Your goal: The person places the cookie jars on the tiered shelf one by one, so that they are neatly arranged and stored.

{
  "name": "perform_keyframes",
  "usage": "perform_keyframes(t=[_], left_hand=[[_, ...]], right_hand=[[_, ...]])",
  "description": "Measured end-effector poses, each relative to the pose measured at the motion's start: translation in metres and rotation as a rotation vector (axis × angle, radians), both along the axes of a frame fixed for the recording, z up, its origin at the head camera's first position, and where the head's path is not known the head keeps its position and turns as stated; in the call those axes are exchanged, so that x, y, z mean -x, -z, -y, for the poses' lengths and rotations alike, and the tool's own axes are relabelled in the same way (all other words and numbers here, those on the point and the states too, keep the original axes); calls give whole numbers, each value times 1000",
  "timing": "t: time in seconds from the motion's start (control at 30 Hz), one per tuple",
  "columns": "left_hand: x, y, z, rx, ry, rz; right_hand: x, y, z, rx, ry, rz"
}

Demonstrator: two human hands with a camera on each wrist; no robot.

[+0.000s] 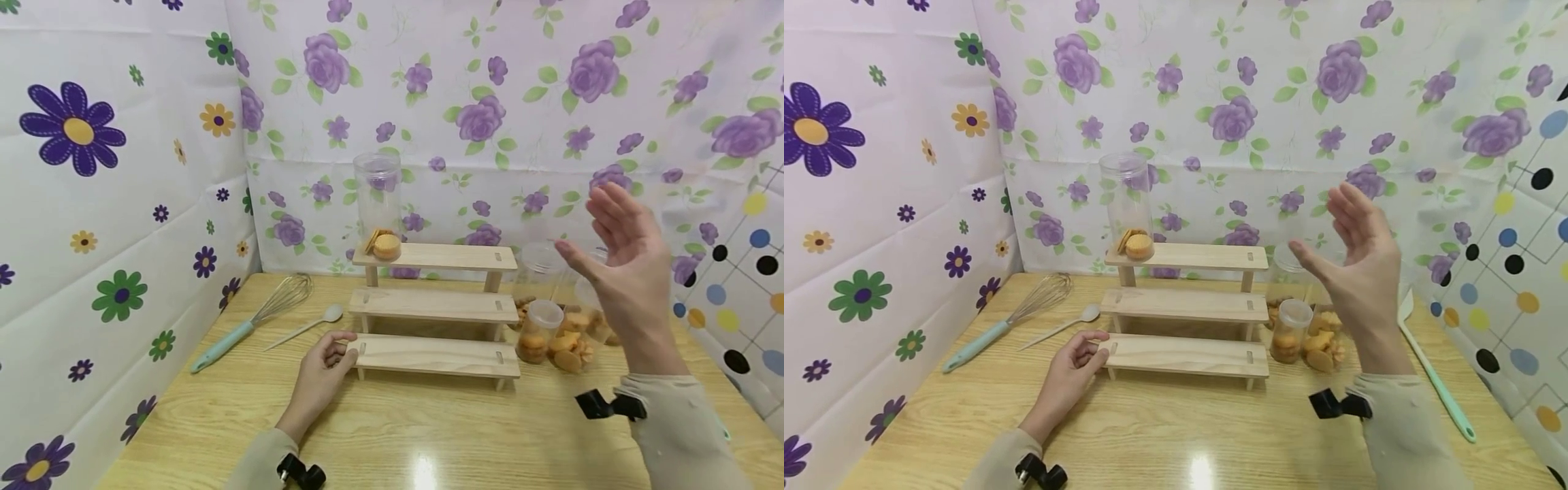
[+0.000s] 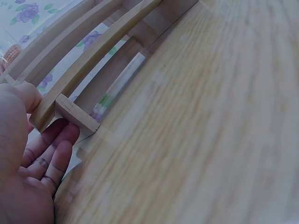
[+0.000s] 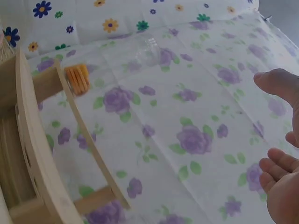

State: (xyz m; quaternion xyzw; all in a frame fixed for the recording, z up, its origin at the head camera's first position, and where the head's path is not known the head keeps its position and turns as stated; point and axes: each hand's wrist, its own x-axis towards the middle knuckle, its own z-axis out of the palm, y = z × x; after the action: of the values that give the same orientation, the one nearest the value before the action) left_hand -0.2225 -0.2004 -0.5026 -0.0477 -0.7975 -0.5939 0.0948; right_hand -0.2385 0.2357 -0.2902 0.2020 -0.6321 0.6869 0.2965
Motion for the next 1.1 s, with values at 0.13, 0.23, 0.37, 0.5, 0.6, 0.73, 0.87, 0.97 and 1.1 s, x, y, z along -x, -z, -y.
perform_keyframes(t=[0.13, 0.23, 0.37, 0.5, 0.6, 0.73, 0.87, 0.97, 1.1], left_hand=[[0, 0, -1, 9, -3, 3], [-1, 0, -1, 11, -7, 4], [-1, 0, -1, 9, -4, 8], [-2, 1, -1, 1, 6, 6], [-2, 3, 0, -2, 1, 6], [-3, 4, 2, -10, -1, 3], [-3, 4, 2, -15, 5, -1], [-2, 3, 2, -7, 6, -6], [0, 1, 1, 3, 10, -13]], right_hand=[[-7, 14, -23, 56, 50, 4], [-13, 29, -38, 99, 87, 30], [-19, 54, -54, 113, 127, 89], [-22, 79, -62, 93, 179, 140], [-23, 97, -61, 75, 215, 172], [-24, 112, -60, 87, 237, 185], [-23, 123, -62, 114, 236, 207], [-21, 135, -66, 109, 248, 250], [-16, 158, -72, 54, 302, 331]])
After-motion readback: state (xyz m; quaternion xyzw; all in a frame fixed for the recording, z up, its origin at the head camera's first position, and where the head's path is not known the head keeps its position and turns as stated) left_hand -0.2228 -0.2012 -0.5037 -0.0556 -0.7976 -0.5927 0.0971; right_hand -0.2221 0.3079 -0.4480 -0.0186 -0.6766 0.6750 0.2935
